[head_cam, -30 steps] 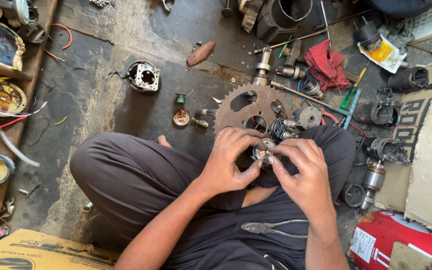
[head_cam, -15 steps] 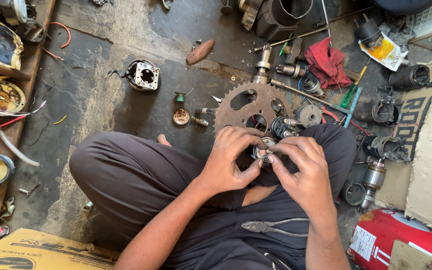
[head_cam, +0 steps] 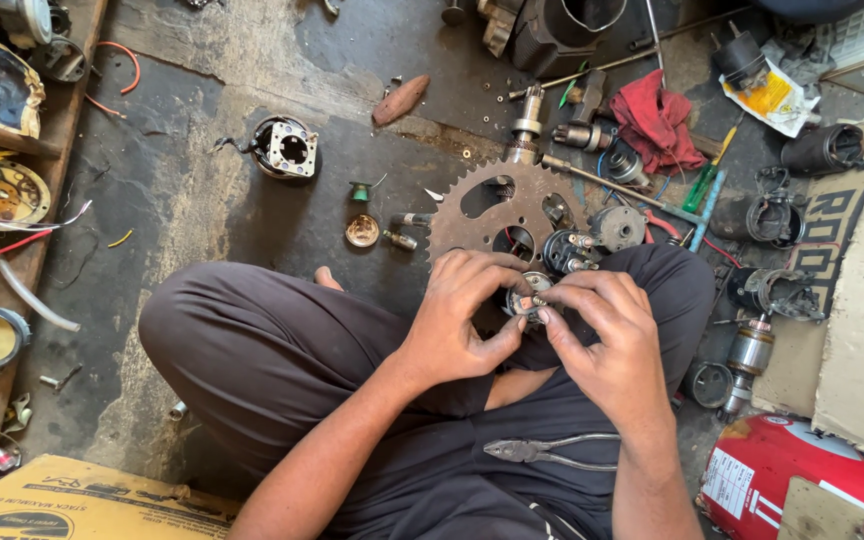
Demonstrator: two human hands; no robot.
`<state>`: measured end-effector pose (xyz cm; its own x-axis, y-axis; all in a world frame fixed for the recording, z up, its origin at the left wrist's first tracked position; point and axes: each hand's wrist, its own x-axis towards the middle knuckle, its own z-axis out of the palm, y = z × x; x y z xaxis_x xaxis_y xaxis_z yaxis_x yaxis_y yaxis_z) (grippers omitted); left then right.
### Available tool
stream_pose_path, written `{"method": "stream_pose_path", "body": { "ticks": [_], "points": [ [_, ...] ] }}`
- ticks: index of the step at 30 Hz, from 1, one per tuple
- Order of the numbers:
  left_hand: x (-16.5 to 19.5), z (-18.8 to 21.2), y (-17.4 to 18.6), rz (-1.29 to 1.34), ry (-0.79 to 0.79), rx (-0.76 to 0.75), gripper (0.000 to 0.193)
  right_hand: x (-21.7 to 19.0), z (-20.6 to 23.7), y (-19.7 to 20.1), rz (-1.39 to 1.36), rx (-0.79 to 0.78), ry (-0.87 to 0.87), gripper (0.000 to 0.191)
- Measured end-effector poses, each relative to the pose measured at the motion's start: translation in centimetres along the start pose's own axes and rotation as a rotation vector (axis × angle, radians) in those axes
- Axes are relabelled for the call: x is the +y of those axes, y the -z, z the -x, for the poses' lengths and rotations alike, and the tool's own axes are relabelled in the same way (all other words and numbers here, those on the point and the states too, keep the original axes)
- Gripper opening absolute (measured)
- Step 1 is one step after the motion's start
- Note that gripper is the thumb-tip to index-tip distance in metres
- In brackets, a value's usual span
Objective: The person sits on the floor and assembles small cylindrical electrical components by inserting pins and attaching a metal ring. They use a screwdriver to tighten a screw on the assembly and handle several similar parts scattered around the workspace.
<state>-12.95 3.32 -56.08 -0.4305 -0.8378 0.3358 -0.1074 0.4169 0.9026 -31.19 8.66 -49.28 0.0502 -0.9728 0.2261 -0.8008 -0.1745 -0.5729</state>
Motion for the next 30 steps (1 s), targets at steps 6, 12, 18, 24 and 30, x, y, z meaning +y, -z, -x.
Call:
{"method": "stream_pose_path", "body": {
  "ticks": [6, 12, 18, 24, 30],
  "points": [
    [-0.12, 0.03, -0.11, -0.005, 0.004, 0.000, 0.030, 0.09, 0.04, -0.04, -0.001, -0.005, -0.002, 0.026],
    [-0.31, 0.13, -0.28, -0.011, 0.002, 0.010, 0.030, 0.03, 0.17, -0.13, 0.013, -0.002, -0.012, 0.026],
    [-0.48, 0.19, -0.37, -0.004, 0.009, 0.015, 0.027, -0.04, 0.24, -0.19, 0.062, 0.000, -0.002, 0.024],
    [-0.42, 0.21, -0.37, 0.001, 0.013, 0.020, 0.026, -0.16, 0.27, -0.43, 0.058, 0.011, -0.006, 0.025],
    [-0.42, 0.27, -0.38, -0.002, 0.018, 0.023, 0.027, -0.24, 0.18, -0.39, 0.007, 0.020, -0.007, 0.029]
  ]
}}
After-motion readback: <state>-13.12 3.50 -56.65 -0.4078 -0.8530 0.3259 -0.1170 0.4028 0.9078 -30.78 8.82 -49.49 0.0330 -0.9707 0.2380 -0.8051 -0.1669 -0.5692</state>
